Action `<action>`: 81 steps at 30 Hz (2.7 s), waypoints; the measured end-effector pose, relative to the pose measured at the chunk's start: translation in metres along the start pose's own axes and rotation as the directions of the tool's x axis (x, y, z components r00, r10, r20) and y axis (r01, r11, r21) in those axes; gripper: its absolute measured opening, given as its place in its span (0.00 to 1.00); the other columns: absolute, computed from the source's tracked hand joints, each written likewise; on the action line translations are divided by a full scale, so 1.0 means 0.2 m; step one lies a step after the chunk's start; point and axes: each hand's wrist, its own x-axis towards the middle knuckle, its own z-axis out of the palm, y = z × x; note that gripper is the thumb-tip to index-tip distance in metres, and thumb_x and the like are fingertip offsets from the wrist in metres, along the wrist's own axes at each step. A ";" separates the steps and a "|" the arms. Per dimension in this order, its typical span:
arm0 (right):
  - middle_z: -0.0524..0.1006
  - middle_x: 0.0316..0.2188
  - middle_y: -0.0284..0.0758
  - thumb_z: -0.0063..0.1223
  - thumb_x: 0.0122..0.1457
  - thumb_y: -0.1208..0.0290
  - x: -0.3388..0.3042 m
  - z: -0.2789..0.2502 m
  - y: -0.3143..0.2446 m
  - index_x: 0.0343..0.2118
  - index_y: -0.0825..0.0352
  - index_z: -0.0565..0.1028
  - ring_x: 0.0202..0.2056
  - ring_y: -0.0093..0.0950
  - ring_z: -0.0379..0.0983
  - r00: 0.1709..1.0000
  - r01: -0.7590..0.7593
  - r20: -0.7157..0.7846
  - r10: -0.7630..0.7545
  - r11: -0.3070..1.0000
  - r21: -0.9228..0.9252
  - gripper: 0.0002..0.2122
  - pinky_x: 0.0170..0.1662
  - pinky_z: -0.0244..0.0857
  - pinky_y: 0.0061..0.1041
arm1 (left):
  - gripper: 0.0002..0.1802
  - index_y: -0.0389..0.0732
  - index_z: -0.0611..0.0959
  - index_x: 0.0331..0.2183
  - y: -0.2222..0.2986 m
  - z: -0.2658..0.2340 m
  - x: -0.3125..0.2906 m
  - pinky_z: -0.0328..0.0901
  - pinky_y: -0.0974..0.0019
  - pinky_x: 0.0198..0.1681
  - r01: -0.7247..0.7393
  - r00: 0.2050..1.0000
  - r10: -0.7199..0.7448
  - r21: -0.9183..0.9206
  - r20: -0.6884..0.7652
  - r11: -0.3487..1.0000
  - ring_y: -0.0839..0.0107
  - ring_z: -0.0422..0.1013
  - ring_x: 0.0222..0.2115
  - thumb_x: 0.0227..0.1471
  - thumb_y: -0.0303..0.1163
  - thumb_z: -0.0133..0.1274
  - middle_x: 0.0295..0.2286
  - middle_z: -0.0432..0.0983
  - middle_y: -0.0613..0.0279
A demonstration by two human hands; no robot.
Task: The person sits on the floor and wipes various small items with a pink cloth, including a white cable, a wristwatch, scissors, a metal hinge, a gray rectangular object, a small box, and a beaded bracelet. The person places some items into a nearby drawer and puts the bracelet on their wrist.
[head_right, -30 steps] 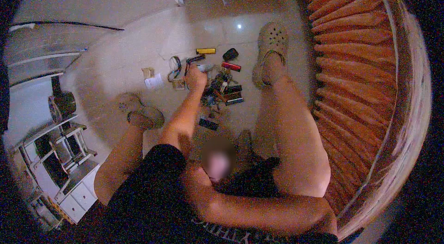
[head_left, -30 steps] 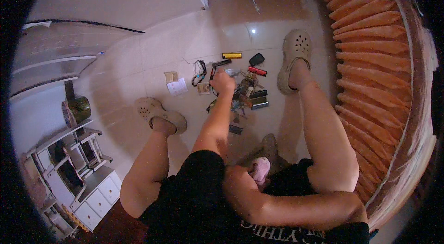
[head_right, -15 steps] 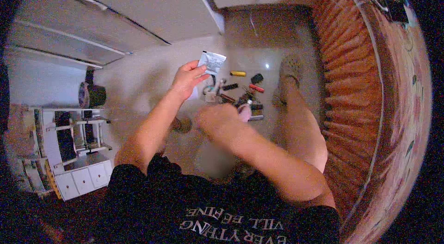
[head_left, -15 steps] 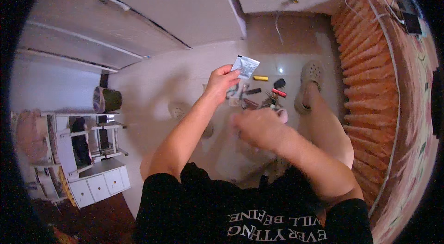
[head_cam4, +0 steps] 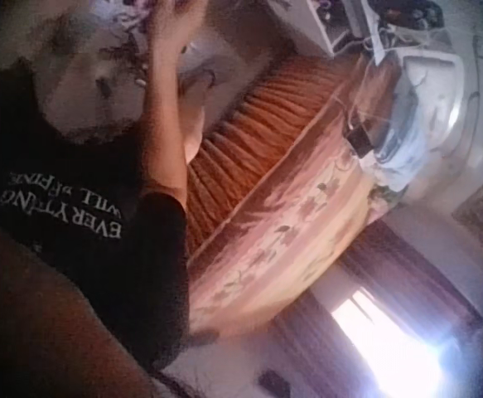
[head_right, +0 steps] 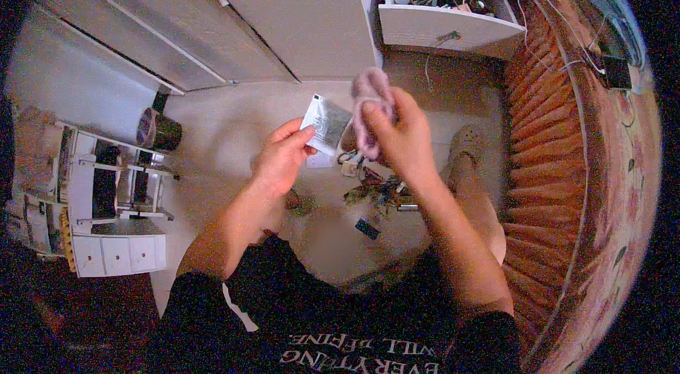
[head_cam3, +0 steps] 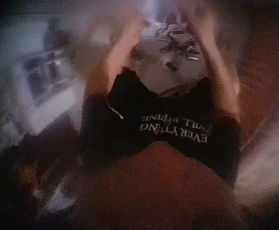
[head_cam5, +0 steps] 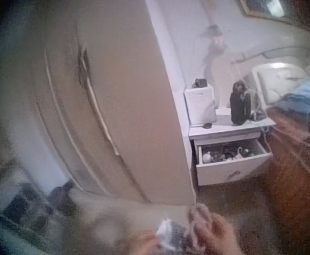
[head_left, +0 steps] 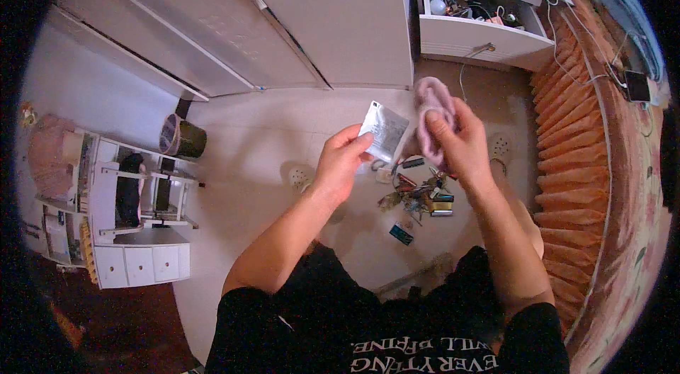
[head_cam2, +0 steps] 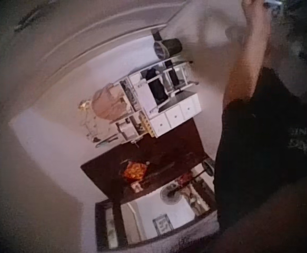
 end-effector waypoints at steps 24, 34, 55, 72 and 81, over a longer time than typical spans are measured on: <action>0.76 0.25 0.41 0.57 0.49 0.62 0.03 -0.17 0.03 0.33 0.72 0.73 0.26 0.24 0.71 0.984 0.007 0.160 0.075 0.888 -0.460 0.17 0.30 0.65 0.26 | 0.12 0.35 0.76 0.40 0.09 0.06 -0.03 0.61 0.69 0.44 -0.010 0.964 0.052 -0.162 0.262 0.987 0.76 0.68 0.37 0.52 0.27 0.46 0.36 0.74 0.62; 0.74 0.32 0.32 0.58 0.50 0.64 -0.05 0.03 0.02 0.42 0.70 0.70 0.31 0.20 0.70 0.925 -0.345 0.264 0.272 0.893 0.290 0.19 0.34 0.65 0.19 | 0.12 0.38 0.76 0.40 0.01 0.15 -0.04 0.60 0.71 0.40 -0.071 0.994 0.088 -0.233 0.067 0.970 0.78 0.66 0.35 0.51 0.28 0.48 0.35 0.73 0.67; 0.74 0.27 0.31 0.54 0.52 0.56 -0.01 -0.09 -0.03 0.37 0.70 0.72 0.27 0.18 0.69 0.920 -0.378 0.211 0.330 0.889 0.260 0.19 0.28 0.63 0.18 | 0.07 0.38 0.75 0.33 0.12 0.04 -0.02 0.61 0.75 0.25 -0.070 0.997 0.062 0.182 0.052 0.981 0.78 0.68 0.21 0.50 0.30 0.50 0.24 0.73 0.66; 0.75 0.26 0.32 0.50 0.55 0.60 0.01 -0.09 0.08 0.36 0.68 0.74 0.26 0.20 0.71 0.878 -0.478 0.236 0.416 0.788 0.387 0.15 0.31 0.66 0.20 | 0.09 0.37 0.72 0.37 0.09 0.15 -0.04 0.64 0.75 0.26 -0.101 0.990 0.090 0.097 0.111 0.990 0.77 0.70 0.24 0.52 0.28 0.47 0.30 0.74 0.63; 0.72 0.34 0.31 0.61 0.46 0.61 0.00 -0.09 0.01 0.44 0.68 0.69 0.32 0.20 0.70 0.897 -0.373 0.357 0.262 0.881 0.291 0.24 0.35 0.65 0.17 | 0.06 0.40 0.73 0.35 0.07 0.12 -0.05 0.61 0.78 0.22 -0.088 0.944 0.051 0.100 0.325 0.991 0.80 0.67 0.20 0.52 0.27 0.46 0.25 0.71 0.67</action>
